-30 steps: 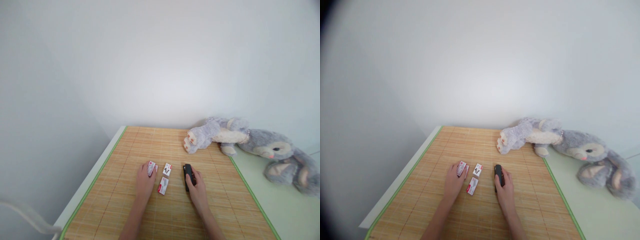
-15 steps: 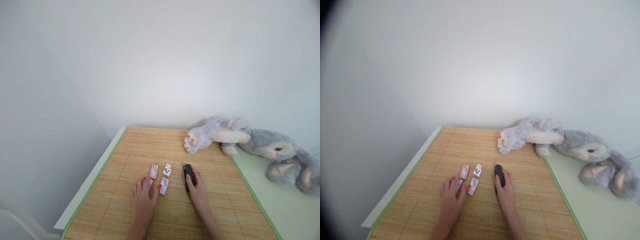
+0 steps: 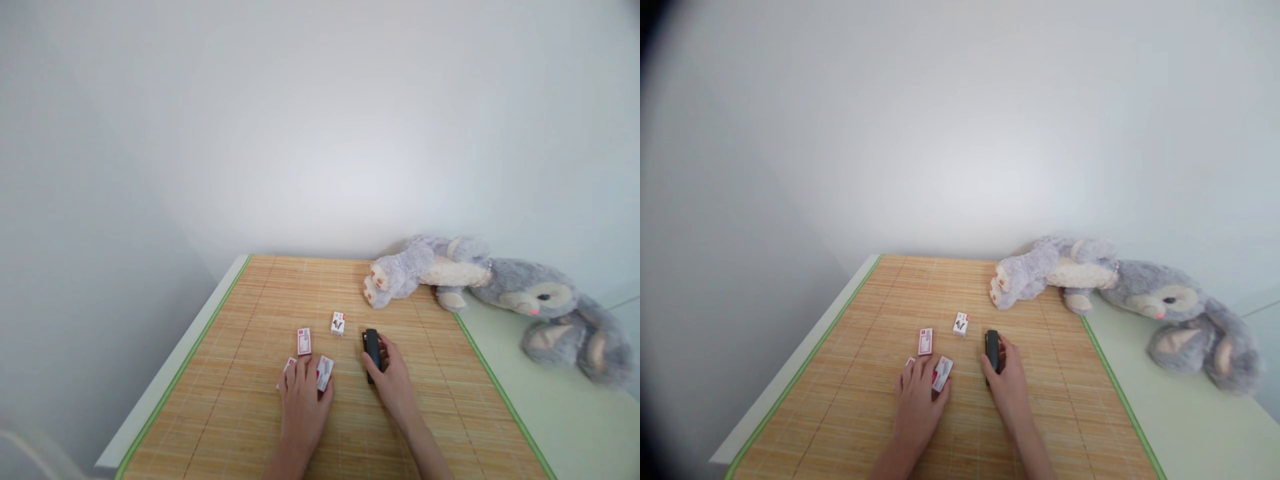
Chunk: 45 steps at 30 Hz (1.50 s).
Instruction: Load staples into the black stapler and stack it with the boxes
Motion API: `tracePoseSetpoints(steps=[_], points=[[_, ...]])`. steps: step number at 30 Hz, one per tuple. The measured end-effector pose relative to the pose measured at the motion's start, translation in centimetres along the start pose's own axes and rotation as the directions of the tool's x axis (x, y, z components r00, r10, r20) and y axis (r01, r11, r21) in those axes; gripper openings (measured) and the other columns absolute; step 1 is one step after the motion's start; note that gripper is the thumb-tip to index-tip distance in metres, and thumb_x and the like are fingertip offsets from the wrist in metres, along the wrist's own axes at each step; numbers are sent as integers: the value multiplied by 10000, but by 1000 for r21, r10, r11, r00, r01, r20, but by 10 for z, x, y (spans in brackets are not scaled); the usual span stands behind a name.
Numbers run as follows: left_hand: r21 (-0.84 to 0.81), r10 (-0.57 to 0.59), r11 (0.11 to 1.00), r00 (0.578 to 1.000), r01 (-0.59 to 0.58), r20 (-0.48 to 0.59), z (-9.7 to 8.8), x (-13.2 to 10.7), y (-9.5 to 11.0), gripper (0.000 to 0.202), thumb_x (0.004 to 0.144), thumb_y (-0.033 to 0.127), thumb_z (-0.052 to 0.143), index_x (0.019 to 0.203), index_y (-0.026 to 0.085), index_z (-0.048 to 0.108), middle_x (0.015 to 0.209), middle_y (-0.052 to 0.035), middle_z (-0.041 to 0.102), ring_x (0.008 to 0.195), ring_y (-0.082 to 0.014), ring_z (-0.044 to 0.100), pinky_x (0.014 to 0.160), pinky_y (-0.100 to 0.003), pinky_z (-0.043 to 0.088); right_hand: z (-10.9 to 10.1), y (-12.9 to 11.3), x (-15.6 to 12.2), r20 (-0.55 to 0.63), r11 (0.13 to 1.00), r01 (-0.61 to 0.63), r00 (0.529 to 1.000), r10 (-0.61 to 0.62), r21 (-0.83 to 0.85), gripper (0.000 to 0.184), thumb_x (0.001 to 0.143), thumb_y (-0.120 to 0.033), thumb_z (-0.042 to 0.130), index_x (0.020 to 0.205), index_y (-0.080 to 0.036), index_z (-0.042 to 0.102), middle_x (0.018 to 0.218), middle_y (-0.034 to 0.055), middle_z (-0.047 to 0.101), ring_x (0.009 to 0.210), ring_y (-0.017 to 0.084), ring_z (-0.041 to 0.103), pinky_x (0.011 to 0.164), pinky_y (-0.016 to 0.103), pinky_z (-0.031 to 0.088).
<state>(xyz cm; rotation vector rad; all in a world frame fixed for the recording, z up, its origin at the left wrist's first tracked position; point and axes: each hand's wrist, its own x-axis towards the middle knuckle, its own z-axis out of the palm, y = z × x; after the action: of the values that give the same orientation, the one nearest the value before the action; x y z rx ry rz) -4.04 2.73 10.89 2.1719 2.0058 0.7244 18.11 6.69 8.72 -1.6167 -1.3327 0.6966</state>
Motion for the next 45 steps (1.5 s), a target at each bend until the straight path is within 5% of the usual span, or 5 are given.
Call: tracePoseSetpoints(steps=[15,27,32,40,45], points=[[-54,229,973,956,-223,182,-4,-15,-3,662,921,435,603,1551,380,407,1638,-35,395,1518,-352,272,1234,-664,102,12,-63,29,560,972,174,795,-235,160,268,808,-286,712,1071,-234,705,1067,38,717,1025,243,642,939,376,492],[-45,199,980,957,-194,209,-5,-11,-6,797,875,521,662,1586,411,319,1681,-21,313,1532,-376,231,1223,-703,-24,-86,-2,30,452,931,-134,891,-37,340,483,859,-529,758,1254,-278,639,1321,82,665,1269,273,582,1159,467,403],[-77,239,970,960,-230,144,-14,-17,-15,759,872,546,664,1555,347,398,1632,-73,390,1482,-374,315,1235,-676,64,-89,11,6,461,892,-365,861,214,266,595,782,-652,754,1178,-225,635,969,56,722,823,210,696,760,358,583],[-219,278,948,933,-229,229,-28,-14,1,308,810,329,742,1114,352,699,1132,-4,665,1111,-248,577,1063,-448,392,-37,-16,-59,718,817,-569,606,341,93,623,837,-798,532,1054,-218,592,634,-81,550,338,62,365,343,206,212],[-250,282,944,918,-214,278,-23,4,1,500,763,364,807,1240,364,658,1225,-11,639,1181,-269,551,1052,-441,379,-30,-9,-53,492,962,-273,838,237,2,452,860,-648,622,979,-212,621,578,-87,476,483,105,428,484,235,305]])
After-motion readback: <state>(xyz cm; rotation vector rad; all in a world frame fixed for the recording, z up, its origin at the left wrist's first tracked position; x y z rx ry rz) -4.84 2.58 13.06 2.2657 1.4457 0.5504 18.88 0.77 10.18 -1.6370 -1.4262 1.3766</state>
